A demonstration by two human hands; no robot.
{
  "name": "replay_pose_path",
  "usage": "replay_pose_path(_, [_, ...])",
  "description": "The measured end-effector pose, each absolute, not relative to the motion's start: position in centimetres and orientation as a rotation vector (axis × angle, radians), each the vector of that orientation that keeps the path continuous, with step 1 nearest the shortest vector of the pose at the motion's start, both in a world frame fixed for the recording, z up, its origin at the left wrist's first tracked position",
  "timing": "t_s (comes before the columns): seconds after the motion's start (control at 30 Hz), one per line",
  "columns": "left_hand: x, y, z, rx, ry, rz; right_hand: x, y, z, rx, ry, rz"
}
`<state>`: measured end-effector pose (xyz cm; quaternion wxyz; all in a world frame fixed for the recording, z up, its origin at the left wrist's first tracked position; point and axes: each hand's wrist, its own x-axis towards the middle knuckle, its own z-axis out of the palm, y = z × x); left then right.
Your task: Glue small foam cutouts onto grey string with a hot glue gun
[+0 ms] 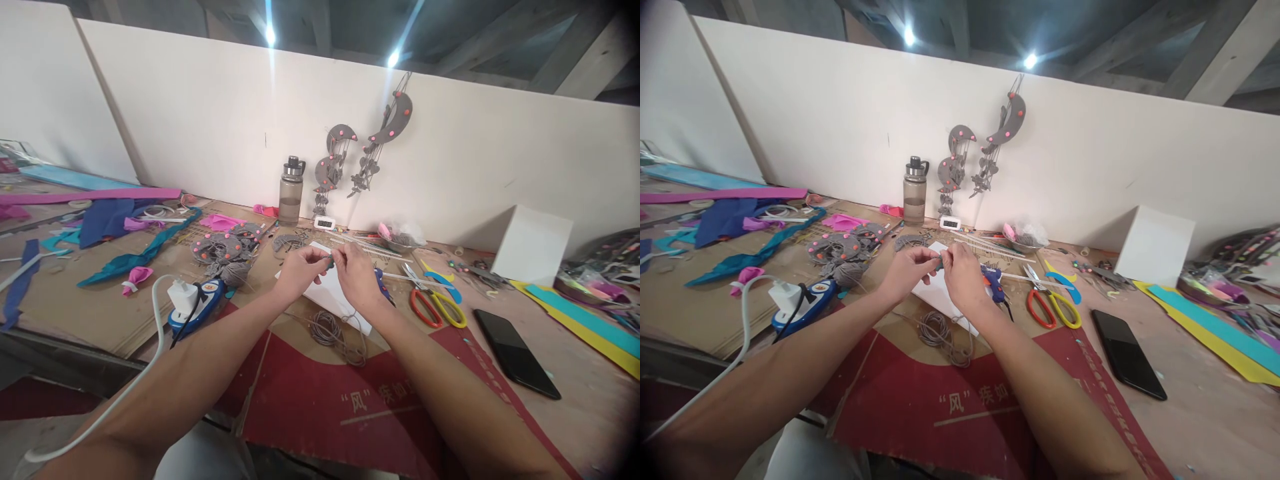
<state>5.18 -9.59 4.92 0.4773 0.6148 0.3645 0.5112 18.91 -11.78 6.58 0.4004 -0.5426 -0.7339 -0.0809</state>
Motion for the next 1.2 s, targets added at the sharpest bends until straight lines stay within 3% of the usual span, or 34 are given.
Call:
replay_pose_path(0.97, [5.19,-10.16,5.49,1.484,0.827,1.22,18.84,-12.18,6.79,-1.322,-1.867,-0.208])
replay_pose_path(1.2, [5.19,-9.49,5.14,1.341,0.875,1.276,18.71,-12.56,7.34,-1.246,-1.864,0.088])
